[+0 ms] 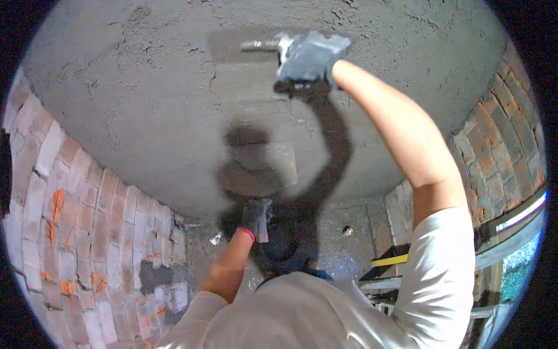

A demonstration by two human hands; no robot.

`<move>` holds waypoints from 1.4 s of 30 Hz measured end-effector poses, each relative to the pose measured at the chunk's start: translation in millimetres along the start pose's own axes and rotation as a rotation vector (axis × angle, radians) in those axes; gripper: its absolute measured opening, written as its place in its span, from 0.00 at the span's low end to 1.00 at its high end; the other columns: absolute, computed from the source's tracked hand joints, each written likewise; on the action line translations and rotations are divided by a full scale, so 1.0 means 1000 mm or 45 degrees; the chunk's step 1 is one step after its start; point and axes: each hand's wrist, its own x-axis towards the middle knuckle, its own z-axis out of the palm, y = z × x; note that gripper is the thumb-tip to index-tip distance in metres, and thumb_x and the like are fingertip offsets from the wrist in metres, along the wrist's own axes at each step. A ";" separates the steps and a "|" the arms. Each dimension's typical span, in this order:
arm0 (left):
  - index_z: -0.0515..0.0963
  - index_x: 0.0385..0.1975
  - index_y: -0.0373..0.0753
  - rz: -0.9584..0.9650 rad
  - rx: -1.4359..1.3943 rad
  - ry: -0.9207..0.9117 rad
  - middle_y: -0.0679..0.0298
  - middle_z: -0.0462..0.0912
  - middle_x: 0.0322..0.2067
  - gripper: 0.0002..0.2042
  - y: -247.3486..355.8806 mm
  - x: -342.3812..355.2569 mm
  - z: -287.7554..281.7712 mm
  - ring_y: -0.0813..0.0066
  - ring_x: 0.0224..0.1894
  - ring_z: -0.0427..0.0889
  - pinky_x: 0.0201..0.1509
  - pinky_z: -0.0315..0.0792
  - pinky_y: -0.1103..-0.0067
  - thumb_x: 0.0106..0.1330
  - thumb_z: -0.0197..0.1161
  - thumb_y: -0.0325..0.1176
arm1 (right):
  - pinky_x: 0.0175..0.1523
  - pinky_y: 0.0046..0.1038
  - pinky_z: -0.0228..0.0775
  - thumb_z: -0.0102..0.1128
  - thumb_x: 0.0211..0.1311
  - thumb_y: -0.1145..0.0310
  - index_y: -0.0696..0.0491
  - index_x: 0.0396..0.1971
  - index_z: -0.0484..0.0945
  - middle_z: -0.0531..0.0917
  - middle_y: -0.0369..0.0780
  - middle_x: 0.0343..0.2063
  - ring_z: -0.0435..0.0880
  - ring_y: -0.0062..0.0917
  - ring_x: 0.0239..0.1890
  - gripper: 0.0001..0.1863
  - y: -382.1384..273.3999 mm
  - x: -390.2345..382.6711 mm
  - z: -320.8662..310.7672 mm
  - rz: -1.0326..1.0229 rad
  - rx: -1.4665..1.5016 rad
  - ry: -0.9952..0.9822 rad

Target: Applying plaster to a brick wall using a hawk and trowel.

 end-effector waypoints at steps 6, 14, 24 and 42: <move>0.70 0.13 0.44 -0.025 0.027 -0.024 0.66 0.70 0.10 0.11 0.007 0.001 -0.011 0.74 0.10 0.69 0.12 0.62 0.78 0.56 0.57 0.37 | 0.36 0.36 0.71 0.50 0.49 0.50 0.56 0.23 0.76 0.79 0.49 0.24 0.79 0.39 0.29 0.21 0.045 -0.038 0.067 0.106 0.285 0.221; 0.72 0.14 0.44 -0.030 0.116 0.052 0.66 0.71 0.11 0.10 0.016 -0.023 0.014 0.74 0.11 0.69 0.15 0.63 0.76 0.55 0.58 0.36 | 0.34 0.38 0.70 0.49 0.49 0.54 0.57 0.27 0.73 0.78 0.47 0.23 0.78 0.39 0.28 0.19 0.033 -0.104 0.191 -0.030 0.154 0.180; 0.73 0.19 0.43 0.409 0.631 -0.147 0.66 0.72 0.13 0.07 -0.062 0.033 0.029 0.74 0.13 0.70 0.16 0.64 0.77 0.56 0.57 0.35 | 0.25 0.26 0.69 0.46 0.56 0.66 0.54 0.29 0.71 0.78 0.41 0.25 0.76 0.29 0.22 0.08 -0.007 -0.136 0.349 -0.409 0.272 0.762; 0.73 0.20 0.45 0.613 0.664 0.033 0.64 0.73 0.17 0.06 -0.096 -0.001 -0.010 0.69 0.20 0.74 0.23 0.65 0.71 0.51 0.54 0.39 | 0.39 0.25 0.70 0.39 0.55 0.78 0.56 0.37 0.74 0.78 0.41 0.30 0.76 0.23 0.33 0.13 0.043 -0.121 0.191 -0.193 1.633 -0.679</move>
